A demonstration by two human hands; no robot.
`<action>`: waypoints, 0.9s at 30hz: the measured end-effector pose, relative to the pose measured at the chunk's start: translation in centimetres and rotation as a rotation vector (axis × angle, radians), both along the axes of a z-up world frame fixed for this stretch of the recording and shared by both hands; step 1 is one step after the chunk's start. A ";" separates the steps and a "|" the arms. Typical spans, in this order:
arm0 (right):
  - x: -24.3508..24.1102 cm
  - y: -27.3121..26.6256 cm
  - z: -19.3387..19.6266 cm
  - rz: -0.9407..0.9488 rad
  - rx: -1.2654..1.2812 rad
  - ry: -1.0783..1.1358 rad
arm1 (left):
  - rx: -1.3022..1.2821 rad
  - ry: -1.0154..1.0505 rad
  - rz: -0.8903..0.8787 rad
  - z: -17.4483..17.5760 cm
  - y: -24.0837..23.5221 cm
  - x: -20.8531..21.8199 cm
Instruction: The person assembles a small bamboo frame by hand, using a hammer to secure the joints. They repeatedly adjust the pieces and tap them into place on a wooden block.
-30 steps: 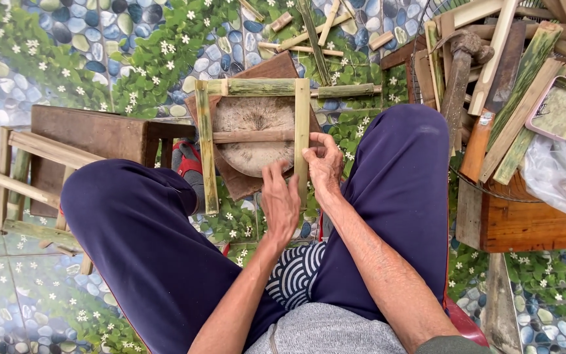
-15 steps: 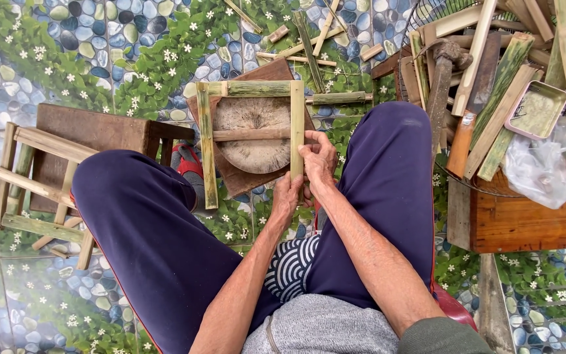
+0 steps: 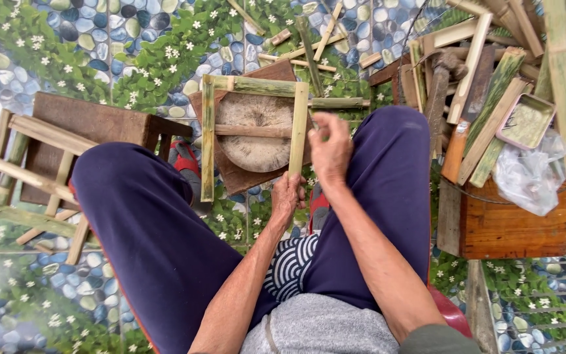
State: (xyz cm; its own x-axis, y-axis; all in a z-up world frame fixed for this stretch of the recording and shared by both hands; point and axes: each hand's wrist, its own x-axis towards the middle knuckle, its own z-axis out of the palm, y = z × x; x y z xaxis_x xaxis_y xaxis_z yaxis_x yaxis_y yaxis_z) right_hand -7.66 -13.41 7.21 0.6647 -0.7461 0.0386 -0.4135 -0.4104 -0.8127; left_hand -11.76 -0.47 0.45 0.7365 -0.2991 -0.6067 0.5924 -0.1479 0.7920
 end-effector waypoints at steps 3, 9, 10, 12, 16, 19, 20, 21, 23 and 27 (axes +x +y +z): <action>-0.6 -6.7 10.9 0.024 -0.371 -0.226 | 0.021 0.028 0.021 -2.2 -0.3 -0.4; -8.0 -25.3 0.3 -0.278 -0.315 0.152 | 0.082 0.073 0.025 0.5 -0.3 -0.1; -8.8 -26.8 -1.8 -0.284 -0.326 0.144 | 0.069 0.066 0.021 1.0 -0.9 0.2; -10.8 -28.5 -6.8 -0.203 -0.283 0.379 | 0.064 0.070 0.024 2.2 -0.5 0.2; -9.7 -26.5 -3.1 -0.294 -0.305 0.348 | 0.064 0.047 0.021 2.4 -0.6 0.3; -8.1 -27.7 -4.7 -0.232 -0.089 0.589 | 0.068 0.048 0.016 2.2 -0.8 0.1; -8.2 -29.6 -7.0 -0.296 -0.075 0.638 | 0.070 0.061 0.016 2.5 -0.7 0.1; -7.5 -31.3 -9.4 -0.348 -0.062 0.684 | 0.073 0.071 0.029 2.7 -0.4 0.2; -8.2 -31.3 -7.6 -0.339 -0.036 0.492 | 0.062 0.073 0.050 0.4 -1.0 0.1; -8.2 -27.1 0.2 -0.299 0.200 0.104 | 0.027 0.023 0.025 1.1 -0.1 0.7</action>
